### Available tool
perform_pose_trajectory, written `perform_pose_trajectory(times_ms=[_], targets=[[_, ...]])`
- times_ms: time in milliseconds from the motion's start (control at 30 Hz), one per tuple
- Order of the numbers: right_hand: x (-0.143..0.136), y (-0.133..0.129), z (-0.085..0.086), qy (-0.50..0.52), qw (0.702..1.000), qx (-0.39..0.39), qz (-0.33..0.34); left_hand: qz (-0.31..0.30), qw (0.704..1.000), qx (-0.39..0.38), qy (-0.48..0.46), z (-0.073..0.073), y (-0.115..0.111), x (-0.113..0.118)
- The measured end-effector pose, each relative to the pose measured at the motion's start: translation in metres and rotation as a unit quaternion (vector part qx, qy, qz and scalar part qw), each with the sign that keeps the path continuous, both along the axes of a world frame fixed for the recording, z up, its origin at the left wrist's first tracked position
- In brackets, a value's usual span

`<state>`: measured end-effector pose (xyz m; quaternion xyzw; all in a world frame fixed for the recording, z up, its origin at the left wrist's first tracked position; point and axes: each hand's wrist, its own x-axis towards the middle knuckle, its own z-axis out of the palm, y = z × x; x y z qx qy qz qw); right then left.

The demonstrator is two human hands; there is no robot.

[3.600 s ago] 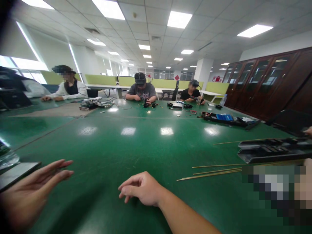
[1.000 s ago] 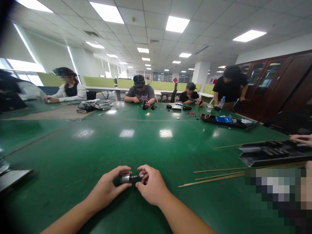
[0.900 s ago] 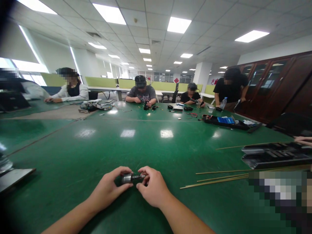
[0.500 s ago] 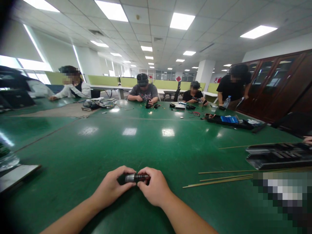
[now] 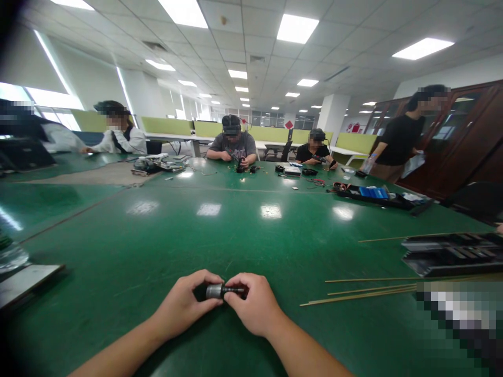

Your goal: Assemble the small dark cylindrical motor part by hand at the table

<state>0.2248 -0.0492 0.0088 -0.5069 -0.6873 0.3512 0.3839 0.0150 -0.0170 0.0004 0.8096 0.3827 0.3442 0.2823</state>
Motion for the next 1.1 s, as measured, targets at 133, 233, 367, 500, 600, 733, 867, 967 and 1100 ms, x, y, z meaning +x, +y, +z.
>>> perform_pose_trajectory(times_ms=[133,233,367,500,600,733,867,967,1100], targets=[[-0.0001,0.0002,0.0002,-0.001,1.0,0.003,0.001,0.004,1.0,0.001,-0.008,0.0009,-0.0018,0.0009],[-0.0003,-0.0007,0.001,0.003,1.0,0.004,0.001,0.01,1.0,0.004,-0.009,0.0022,-0.0033,0.0016],[-0.001,-0.0017,0.0013,0.003,1.0,0.002,0.006,0.012,1.0,0.01,-0.006,0.0018,-0.0049,0.0024],[-0.0001,-0.0024,0.0004,-0.008,1.0,0.004,0.01,0.012,1.0,0.023,-0.004,-0.0004,-0.006,0.0036],[0.0017,-0.0031,-0.001,-0.006,1.0,0.003,0.015,0.017,0.999,0.027,-0.003,-0.0017,-0.0066,0.0047],[0.0032,-0.0036,-0.0029,0.003,1.0,0.005,0.016,0.021,0.999,0.027,-0.002,-0.0018,-0.0073,0.0053],[0.0038,-0.0039,-0.0037,0.001,1.0,0.012,0.016,0.027,0.999,0.028,-0.003,-0.0002,-0.0087,0.0051],[0.0042,-0.0045,-0.0032,0.0,1.0,0.009,0.014,0.028,0.999,0.027,0.001,0.0009,-0.0095,0.0051],[0.0043,-0.005,-0.0022,-0.002,1.0,0.011,0.01,0.024,0.999,0.023,0.008,0.0009,-0.0095,0.0045]])
